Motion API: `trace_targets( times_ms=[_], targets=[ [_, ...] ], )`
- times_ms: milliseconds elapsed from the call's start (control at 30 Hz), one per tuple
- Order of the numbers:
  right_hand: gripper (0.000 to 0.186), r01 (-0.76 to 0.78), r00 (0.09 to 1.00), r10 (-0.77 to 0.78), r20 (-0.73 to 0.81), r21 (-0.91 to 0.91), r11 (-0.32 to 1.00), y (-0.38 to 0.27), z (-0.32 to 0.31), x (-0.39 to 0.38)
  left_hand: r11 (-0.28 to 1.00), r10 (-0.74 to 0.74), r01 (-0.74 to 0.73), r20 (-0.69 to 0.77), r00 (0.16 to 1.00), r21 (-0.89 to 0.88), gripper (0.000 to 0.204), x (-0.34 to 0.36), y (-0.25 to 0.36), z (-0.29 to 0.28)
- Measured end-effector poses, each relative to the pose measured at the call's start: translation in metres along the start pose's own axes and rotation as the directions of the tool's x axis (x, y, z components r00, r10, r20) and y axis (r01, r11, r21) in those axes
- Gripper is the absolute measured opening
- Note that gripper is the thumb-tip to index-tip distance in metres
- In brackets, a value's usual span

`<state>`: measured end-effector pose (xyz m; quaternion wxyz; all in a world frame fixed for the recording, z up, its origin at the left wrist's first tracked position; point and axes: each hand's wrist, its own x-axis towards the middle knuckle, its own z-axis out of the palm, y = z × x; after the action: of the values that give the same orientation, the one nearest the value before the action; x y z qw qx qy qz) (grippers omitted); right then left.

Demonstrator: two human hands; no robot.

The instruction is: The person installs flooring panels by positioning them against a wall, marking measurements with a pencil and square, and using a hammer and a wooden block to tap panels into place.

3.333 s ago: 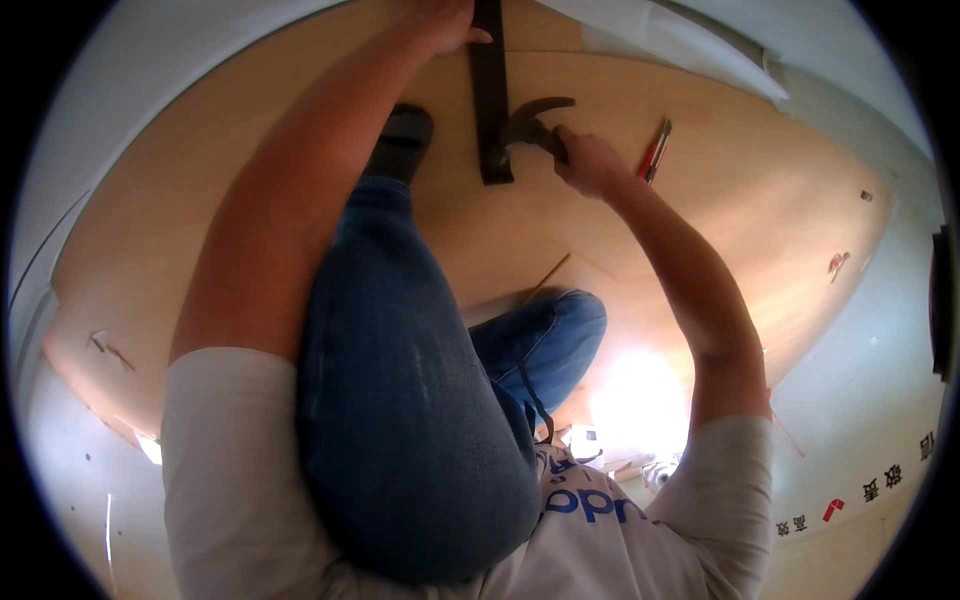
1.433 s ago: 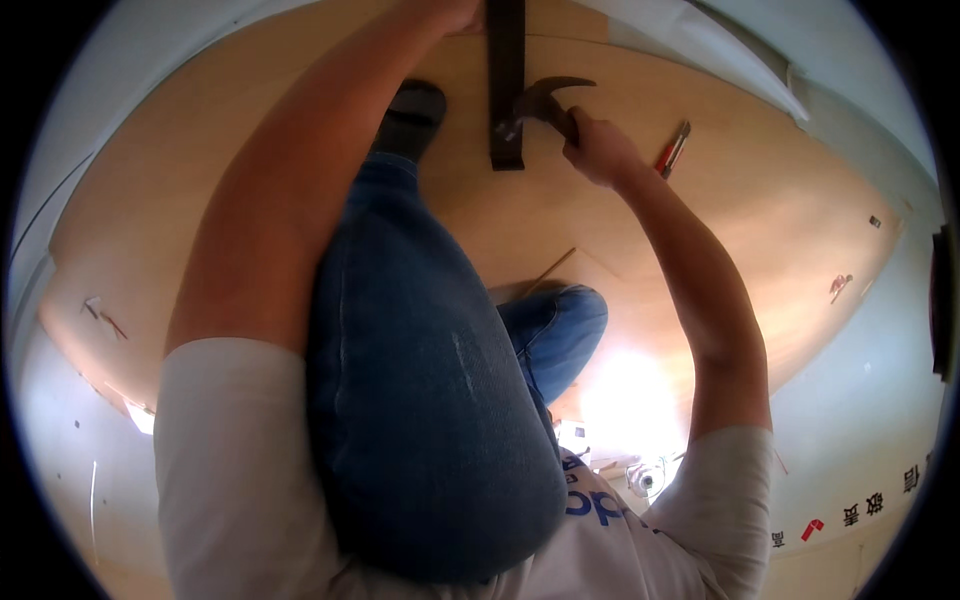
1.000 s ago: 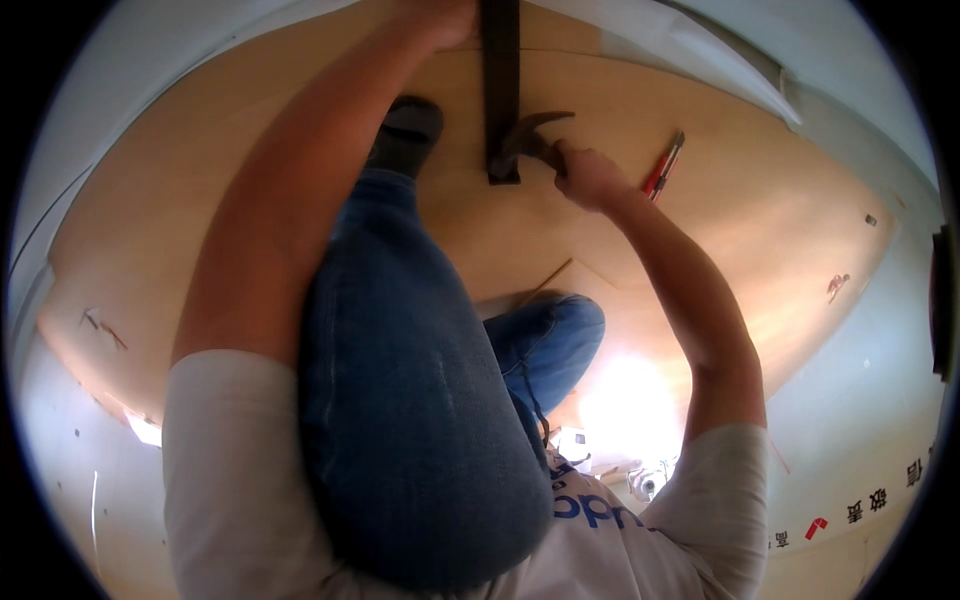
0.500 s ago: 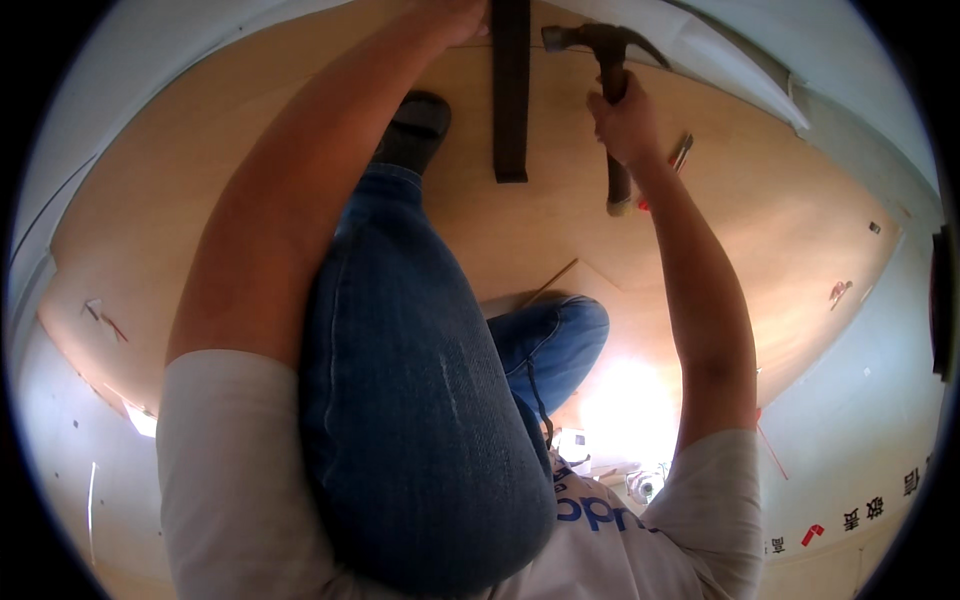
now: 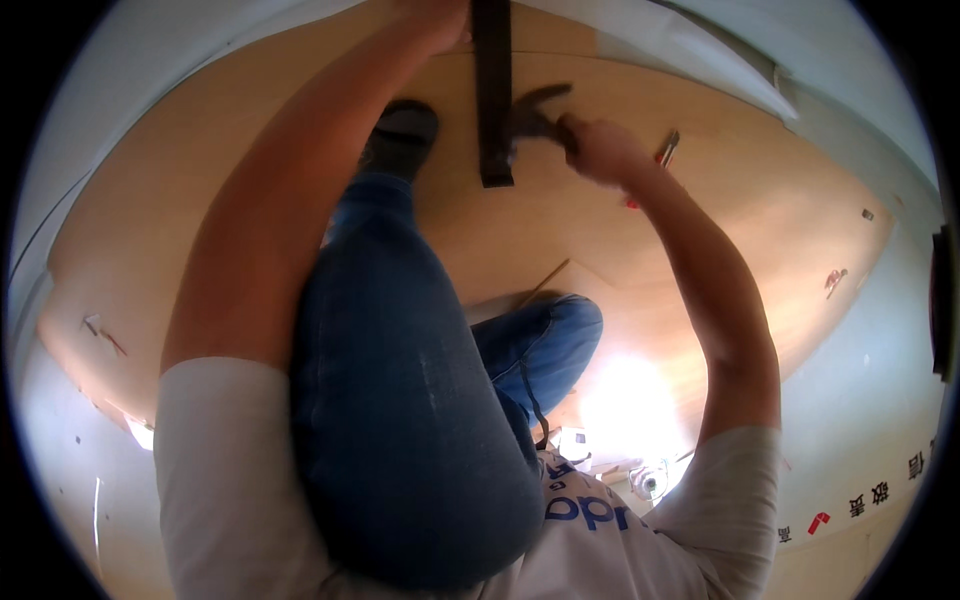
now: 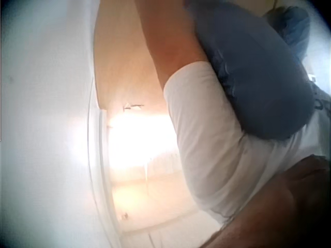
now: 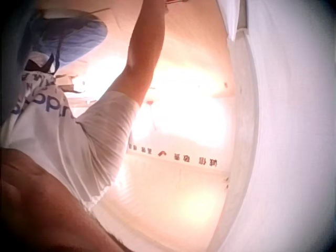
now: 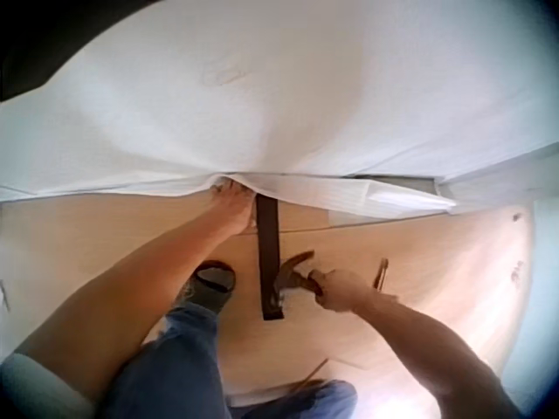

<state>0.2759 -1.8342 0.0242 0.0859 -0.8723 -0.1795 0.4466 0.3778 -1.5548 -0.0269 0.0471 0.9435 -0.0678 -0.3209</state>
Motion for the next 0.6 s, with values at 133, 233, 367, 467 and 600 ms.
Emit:
trace_targets(
  times_ms=[133, 233, 367, 467, 600],
  targets=[
    [0.03, 0.119, 0.794, 0.161, -0.586, 0.411, 0.904, 0.011, -0.028, 0.018, 0.998, 0.036, -0.039, -0.053, 0.998, -0.058, 0.09, -0.005, -0.004, -0.004],
    [0.02, 0.325, 0.526, 0.621, -0.581, 0.812, 0.484, -0.032, -0.029, 0.037, 0.996, 0.018, -0.025, -0.072, 0.997, -0.086, 0.091, -0.005, -0.011, 0.003],
    [0.031, -0.076, 0.996, 0.066, 0.053, 0.208, 0.975, -0.004, 0.065, -0.029, 0.987, 0.059, -0.08, -0.158, 0.986, -0.136, 0.093, 0.007, -0.019, 0.026],
    [0.036, -0.062, 0.998, 0.063, -0.002, 0.179, 0.982, 0.007, 0.032, -0.035, 0.997, 0.036, -0.043, -0.091, 0.995, -0.071, 0.093, -0.001, -0.019, 0.015],
    [0.037, -0.148, 0.963, 0.208, -0.174, 0.303, 0.941, -0.005, 0.034, -0.018, 0.999, 0.04, -0.04, -0.013, 0.999, -0.035, 0.091, -0.003, -0.012, 0.004]
  ],
)
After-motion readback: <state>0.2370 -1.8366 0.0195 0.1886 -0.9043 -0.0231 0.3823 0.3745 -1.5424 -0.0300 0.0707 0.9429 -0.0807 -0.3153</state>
